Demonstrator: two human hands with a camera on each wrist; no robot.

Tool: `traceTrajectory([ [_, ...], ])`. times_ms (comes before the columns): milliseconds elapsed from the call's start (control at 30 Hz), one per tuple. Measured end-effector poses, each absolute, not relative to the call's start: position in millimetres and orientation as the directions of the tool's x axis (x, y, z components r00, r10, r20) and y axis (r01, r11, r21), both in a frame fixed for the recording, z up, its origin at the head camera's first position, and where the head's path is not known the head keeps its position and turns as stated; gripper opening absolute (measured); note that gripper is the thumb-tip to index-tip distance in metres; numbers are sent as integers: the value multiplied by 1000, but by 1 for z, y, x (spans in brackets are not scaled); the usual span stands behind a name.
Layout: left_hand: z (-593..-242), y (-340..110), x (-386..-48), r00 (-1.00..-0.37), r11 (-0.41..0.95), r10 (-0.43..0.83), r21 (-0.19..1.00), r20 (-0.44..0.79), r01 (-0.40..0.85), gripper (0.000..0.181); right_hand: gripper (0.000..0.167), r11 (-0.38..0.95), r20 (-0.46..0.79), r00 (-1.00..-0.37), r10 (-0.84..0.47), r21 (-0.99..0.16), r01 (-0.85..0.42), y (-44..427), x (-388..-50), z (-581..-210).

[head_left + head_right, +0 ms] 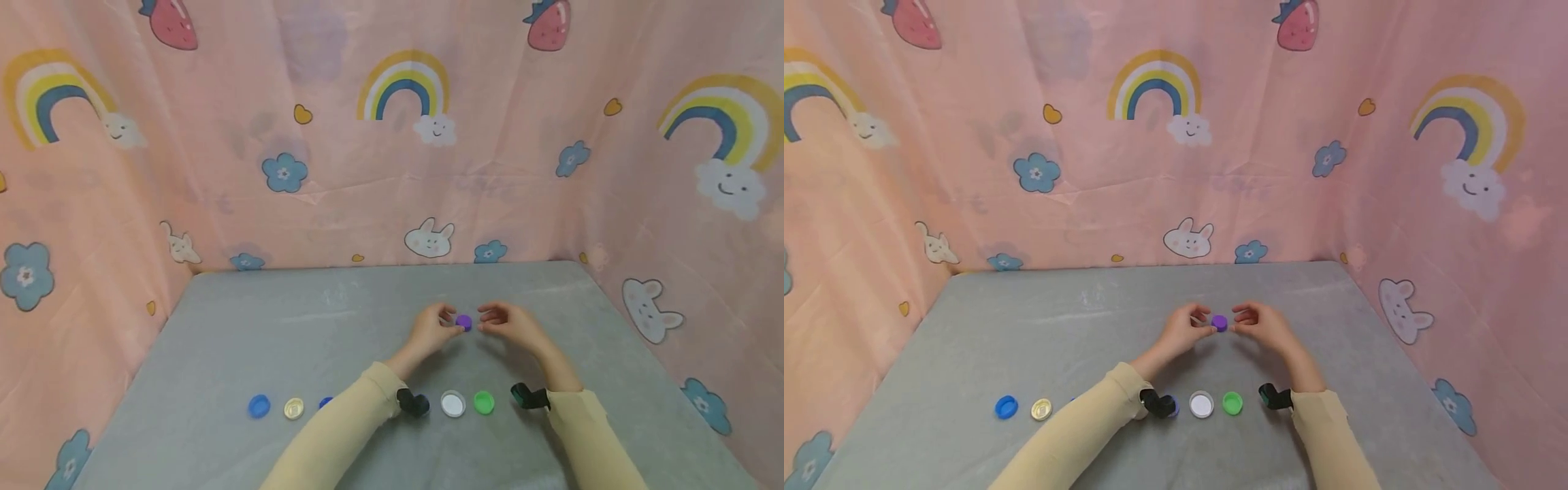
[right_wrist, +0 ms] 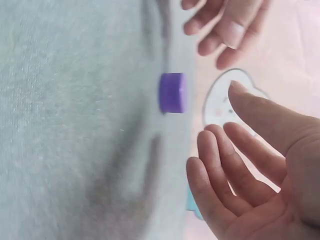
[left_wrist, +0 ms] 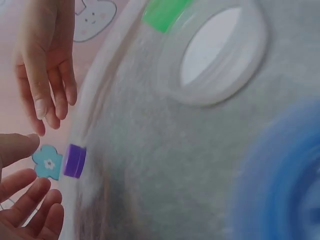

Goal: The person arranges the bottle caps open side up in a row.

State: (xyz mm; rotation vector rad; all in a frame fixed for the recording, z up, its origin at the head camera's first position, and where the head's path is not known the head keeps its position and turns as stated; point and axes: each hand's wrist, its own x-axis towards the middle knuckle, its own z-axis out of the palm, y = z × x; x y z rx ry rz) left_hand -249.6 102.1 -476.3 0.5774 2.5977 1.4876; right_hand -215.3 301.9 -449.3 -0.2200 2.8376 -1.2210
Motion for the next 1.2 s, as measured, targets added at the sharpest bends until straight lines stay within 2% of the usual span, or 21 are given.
traceTrajectory([
  [267,-479,108,-261,-920,490,387,831,64,263,34,42,667,8,-994,-105,-741,-76,299,-232,-464],
  [533,-484,113,-263,-905,532,422,798,42,285,33,38,660,-3,-989,-147,-745,-95,298,-244,-476],
  [867,-486,114,-264,-898,519,440,808,29,281,30,37,688,1,-980,-198,-712,-140,294,-247,-480],
  [1000,-496,115,-269,-889,520,452,790,68,324,30,36,695,2,-979,-203,-704,-145,292,-247,-481],
  [1200,-487,114,-263,-900,534,435,794,34,289,29,32,695,23,-977,-212,-700,-167,291,-246,-481],
])
